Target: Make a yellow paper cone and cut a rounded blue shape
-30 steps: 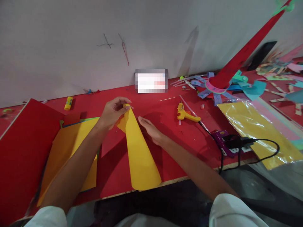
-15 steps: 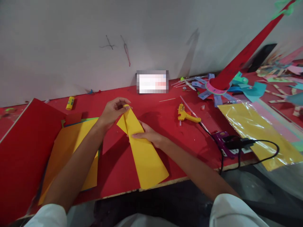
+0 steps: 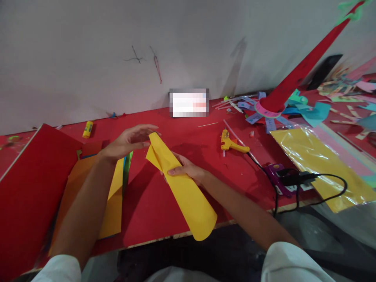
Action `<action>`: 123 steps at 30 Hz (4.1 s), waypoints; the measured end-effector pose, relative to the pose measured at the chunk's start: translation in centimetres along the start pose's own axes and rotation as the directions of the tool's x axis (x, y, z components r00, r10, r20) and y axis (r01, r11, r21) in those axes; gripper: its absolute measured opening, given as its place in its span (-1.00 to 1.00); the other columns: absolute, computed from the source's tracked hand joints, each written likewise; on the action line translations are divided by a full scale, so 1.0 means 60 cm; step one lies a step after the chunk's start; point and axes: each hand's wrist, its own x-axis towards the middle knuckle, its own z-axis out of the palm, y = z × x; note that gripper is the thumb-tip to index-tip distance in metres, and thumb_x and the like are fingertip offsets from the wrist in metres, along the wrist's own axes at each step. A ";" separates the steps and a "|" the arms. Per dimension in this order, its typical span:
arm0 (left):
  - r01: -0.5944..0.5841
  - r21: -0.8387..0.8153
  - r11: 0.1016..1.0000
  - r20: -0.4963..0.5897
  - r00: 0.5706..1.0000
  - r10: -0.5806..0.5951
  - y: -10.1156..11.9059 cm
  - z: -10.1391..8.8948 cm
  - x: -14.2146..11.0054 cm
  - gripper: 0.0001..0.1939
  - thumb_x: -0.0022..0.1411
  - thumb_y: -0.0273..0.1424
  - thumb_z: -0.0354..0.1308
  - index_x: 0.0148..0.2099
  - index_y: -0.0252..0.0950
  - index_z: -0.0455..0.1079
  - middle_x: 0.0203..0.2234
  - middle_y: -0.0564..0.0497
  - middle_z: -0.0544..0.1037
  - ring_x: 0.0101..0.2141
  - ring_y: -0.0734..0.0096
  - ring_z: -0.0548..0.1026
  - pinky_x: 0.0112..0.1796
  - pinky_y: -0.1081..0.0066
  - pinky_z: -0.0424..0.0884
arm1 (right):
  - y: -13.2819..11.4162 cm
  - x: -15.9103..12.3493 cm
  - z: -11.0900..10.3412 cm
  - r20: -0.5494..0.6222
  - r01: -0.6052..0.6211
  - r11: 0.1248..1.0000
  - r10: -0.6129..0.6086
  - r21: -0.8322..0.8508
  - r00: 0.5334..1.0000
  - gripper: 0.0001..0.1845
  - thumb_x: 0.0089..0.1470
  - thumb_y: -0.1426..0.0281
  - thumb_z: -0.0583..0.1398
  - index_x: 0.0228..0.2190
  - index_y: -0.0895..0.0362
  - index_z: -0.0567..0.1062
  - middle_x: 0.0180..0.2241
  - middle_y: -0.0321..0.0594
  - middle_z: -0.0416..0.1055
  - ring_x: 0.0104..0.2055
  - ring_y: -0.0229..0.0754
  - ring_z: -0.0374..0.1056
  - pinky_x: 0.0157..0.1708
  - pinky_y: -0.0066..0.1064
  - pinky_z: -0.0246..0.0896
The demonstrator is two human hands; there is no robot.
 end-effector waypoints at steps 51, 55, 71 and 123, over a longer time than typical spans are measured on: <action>0.109 -0.090 0.990 -0.062 0.991 -0.115 -0.059 0.056 0.039 -0.58 0.24 -0.12 0.44 0.07 -0.20 0.61 -0.05 -0.14 0.66 -0.07 0.31 0.63 -0.06 0.36 0.50 | 0.001 0.036 -0.027 -0.299 0.250 0.857 -0.409 -0.451 0.862 -0.67 0.09 0.12 0.33 -0.47 0.04 0.38 -0.50 -0.38 0.18 -0.45 -0.25 0.07 -0.42 -0.37 -0.08; 0.113 -0.067 0.991 -0.087 0.989 -0.118 -0.057 0.057 0.040 -0.56 0.22 -0.12 0.46 0.07 -0.21 0.63 -0.15 -0.12 0.68 -0.16 0.33 0.64 -0.14 0.39 0.51 | -0.003 0.035 -0.029 -0.298 0.267 0.842 -0.435 -0.468 0.850 -0.63 0.08 0.07 0.33 -0.47 0.03 0.35 -0.50 -0.39 0.16 -0.45 -0.24 0.07 -0.42 -0.36 -0.04; 0.104 -0.108 0.989 -0.067 0.992 -0.111 -0.040 0.051 0.032 -0.48 0.17 -0.20 0.52 0.15 -0.24 0.62 -0.35 -0.04 0.68 -0.14 0.30 0.66 -0.18 0.47 0.53 | -0.001 0.041 -0.032 -0.291 0.307 0.865 -0.435 -0.397 0.852 -0.65 0.03 0.15 0.32 -0.52 0.04 0.31 -0.52 -0.40 0.10 -0.46 -0.26 0.02 -0.40 -0.36 0.00; -0.065 -0.170 0.983 -0.131 0.990 0.043 -0.037 0.064 0.032 -0.72 0.17 -0.23 0.52 -0.17 -0.27 0.62 -0.27 -0.11 0.73 -0.24 0.35 0.67 -0.17 0.39 0.56 | -0.002 0.029 -0.017 -0.321 0.077 0.960 -0.164 -0.268 0.933 -0.61 -0.07 0.10 0.44 -0.40 0.06 0.44 -0.49 -0.39 0.38 -0.49 -0.29 0.22 -0.46 -0.41 0.09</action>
